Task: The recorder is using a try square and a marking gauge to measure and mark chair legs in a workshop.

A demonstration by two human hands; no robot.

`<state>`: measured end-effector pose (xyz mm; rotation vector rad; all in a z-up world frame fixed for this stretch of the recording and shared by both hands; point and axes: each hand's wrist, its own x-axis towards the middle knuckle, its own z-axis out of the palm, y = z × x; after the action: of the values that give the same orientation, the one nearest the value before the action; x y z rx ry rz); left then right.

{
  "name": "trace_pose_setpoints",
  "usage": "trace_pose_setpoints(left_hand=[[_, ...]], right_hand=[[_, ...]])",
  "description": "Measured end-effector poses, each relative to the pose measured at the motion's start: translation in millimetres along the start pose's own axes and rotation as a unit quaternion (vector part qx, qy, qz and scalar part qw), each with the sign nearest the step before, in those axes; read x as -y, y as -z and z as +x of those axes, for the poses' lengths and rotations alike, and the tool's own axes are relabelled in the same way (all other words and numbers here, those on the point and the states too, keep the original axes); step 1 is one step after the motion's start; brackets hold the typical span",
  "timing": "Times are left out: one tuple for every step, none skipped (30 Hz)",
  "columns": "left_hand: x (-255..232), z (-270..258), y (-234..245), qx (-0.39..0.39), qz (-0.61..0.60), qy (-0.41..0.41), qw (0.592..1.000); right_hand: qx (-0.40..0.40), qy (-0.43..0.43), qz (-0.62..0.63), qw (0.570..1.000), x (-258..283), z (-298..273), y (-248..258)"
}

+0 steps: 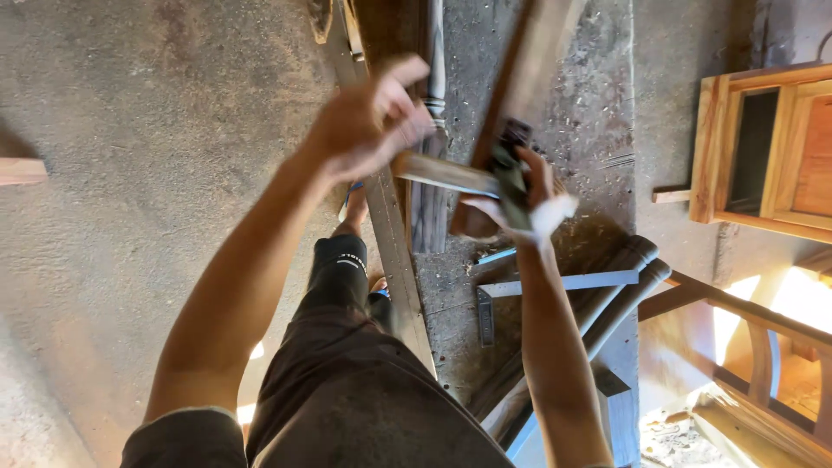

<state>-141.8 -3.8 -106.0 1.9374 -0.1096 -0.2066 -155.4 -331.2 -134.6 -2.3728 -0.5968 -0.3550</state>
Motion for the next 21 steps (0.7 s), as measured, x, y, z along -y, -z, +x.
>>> trace_pose_setpoints(left_hand=[[-5.9, 3.3, -5.2, 0.004, 0.0, 0.002, 1.0], [-12.0, 5.9, -10.8, 0.079, 0.099, -0.023, 0.992], [-18.7, 6.8, -18.3, 0.153, 0.195, -0.047, 0.968], [-6.0, 9.0, -29.0, 0.156, 0.193, -0.046, 0.968], [6.0, 12.0, -38.9, 0.179, 0.28, -0.012, 0.943], [17.4, 13.1, -49.5, 0.2, 0.363, 0.022, 0.91], [22.4, 10.2, -57.7, 0.196, 0.364, 0.021, 0.91], [27.0, 5.2, -66.8, 0.167, 0.374, 0.039, 0.911], [31.5, -2.0, -76.2, 0.134, 0.382, 0.061, 0.912], [34.5, -17.6, -87.7, 0.127, 0.382, 0.064, 0.913], [37.0, -34.7, -99.1, 0.113, 0.396, 0.068, 0.909], [38.4, -51.9, -111.0, 0.099, 0.411, 0.071, 0.904], [31.9, -74.5, -119.3, 0.091, 0.414, 0.069, 0.903], [25.0, -96.2, -127.8, 0.103, 0.431, 0.065, 0.894], [18.0, -118.2, -137.1, 0.118, 0.446, 0.061, 0.885], [17.1, -146.9, -150.8, 0.113, 0.449, 0.059, 0.884], [17.6, -168.1, -162.3, 0.048, 0.449, 0.013, 0.892], [19.6, -187.3, -173.3, -0.017, 0.447, -0.033, 0.894], [14.0, -191.0, -174.4, -0.024, 0.45, -0.037, 0.892], [10.0, -193.5, -175.2, -0.017, 0.406, -0.017, 0.914], [6.1, -203.2, -177.8, -0.003, 0.358, 0.008, 0.934]], right_hand=[[0.0, -0.004, 0.001, 1.0, -26.9, 3.4, -25.9], [0.061, 0.012, -0.12, 0.991, -53.5, 5.7, -51.5], [0.123, 0.029, -0.238, 0.963, -80.3, 5.9, -75.1], [0.125, 0.026, -0.238, 0.963, -75.6, 11.9, -89.2], [0.126, 0.051, -0.219, 0.966, -71.6, 21.2, -103.4], [0.126, 0.077, -0.2, 0.969, -66.8, 28.9, -116.6], [0.125, 0.08, -0.201, 0.968, -42.0, 38.0, -109.0], [0.126, 0.075, -0.198, 0.969, -16.2, 44.8, -100.6], [0.13, 0.074, -0.194, 0.97, 10.5, 50.7, -92.5], [0.129, 0.082, -0.192, 0.969, 15.5, 36.8, -89.0], [0.141, 0.08, -0.205, 0.965, 21.4, 20.8, -85.5], [0.153, 0.079, -0.217, 0.961, 27.5, 4.5, -80.5], [0.146, 0.085, -0.217, 0.961, 31.8, -21.7, -74.7], [0.167, 0.073, -0.244, 0.953, 35.5, -47.0, -68.5], [0.188, 0.057, -0.272, 0.942, 39.0, -73.6, -61.8], [0.182, 0.06, -0.272, 0.943, 46.6, -106.8, -52.3], [0.209, 0.044, -0.275, 0.937, 50.5, -133.0, -45.1], [0.235, 0.028, -0.278, 0.931, 52.9, -157.8, -39.6], [0.228, 0.032, -0.28, 0.932, 52.9, -160.9, -35.6], [0.198, 0.06, -0.248, 0.946, 51.8, -163.3, -33.4], [0.174, 0.084, -0.213, 0.958, 54.4, -173.2, -30.2]])
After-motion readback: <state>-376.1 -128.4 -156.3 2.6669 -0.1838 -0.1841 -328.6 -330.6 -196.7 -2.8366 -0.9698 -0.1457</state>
